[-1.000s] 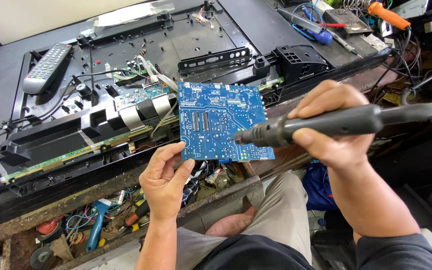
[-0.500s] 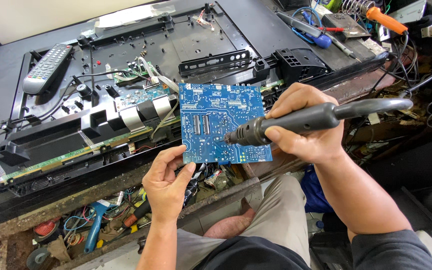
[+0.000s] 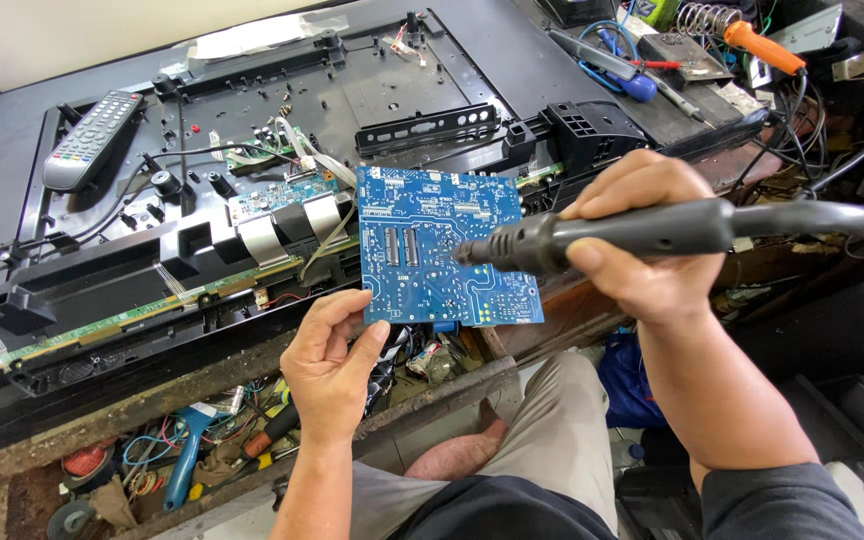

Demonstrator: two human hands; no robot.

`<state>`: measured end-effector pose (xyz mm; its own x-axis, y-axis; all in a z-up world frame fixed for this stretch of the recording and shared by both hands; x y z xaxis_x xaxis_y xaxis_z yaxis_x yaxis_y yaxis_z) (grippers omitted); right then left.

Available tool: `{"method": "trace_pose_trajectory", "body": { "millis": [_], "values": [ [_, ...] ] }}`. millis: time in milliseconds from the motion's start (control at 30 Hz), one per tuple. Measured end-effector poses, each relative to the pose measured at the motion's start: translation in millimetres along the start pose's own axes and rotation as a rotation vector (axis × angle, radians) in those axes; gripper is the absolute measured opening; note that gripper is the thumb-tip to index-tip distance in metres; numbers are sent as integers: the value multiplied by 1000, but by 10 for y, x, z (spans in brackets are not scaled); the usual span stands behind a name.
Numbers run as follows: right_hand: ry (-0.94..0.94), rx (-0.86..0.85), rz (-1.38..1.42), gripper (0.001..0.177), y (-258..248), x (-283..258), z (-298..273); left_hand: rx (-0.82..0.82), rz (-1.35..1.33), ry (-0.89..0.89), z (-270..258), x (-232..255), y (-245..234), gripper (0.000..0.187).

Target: The person uses a heat gun and hand tools to work on circuit boards inside an opened television, moving between soldering components and cleaning the board with a brush.

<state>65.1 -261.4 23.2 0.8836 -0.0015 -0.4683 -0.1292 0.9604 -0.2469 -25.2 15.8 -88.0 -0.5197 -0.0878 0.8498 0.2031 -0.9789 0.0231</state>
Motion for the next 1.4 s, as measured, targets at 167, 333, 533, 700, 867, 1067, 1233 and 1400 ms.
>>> {"method": "trace_pose_trajectory", "body": {
  "millis": [167, 333, 533, 700, 867, 1067, 1233, 1400],
  "values": [
    [-31, 111, -76, 32, -188, -88, -32, 6, 57, 63, 124, 139, 44, 29],
    [-76, 236, -41, 37, -364, -73, -32, 36, 105, 126, 334, 311, 116, 26],
    [-70, 314, -93, 44, -538, -85, 33, 41, 184, 146, 672, 566, 228, 25],
    [-53, 344, -61, 40, -552, -56, 106, 54, 178, 133, 892, 689, 306, 20],
    [-18, 341, -8, 40, -567, 3, 111, 57, 107, 129, 988, 709, 358, 21],
    [-19, 327, 13, 40, -510, 26, 128, 62, 104, 142, 948, 683, 345, 20],
    [-21, 273, 28, 36, -398, 7, 28, 28, 131, 118, 618, 598, 207, 23],
    [19, 8, -51, 29, -155, -134, -126, 92, 76, 29, 115, 86, -48, 28]
  ]
}}
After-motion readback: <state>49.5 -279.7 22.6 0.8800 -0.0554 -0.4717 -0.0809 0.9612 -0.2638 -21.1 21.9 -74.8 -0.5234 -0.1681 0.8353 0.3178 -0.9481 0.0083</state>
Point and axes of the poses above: each hand's wrist, its own z-axis towards the middle knuckle, its own y-axis out of the palm, x = y × z, the point moved 1 cm from there along z, towards the middle knuckle, and after that the axes turned 9 degrees about -x, right-handed, at the moved point
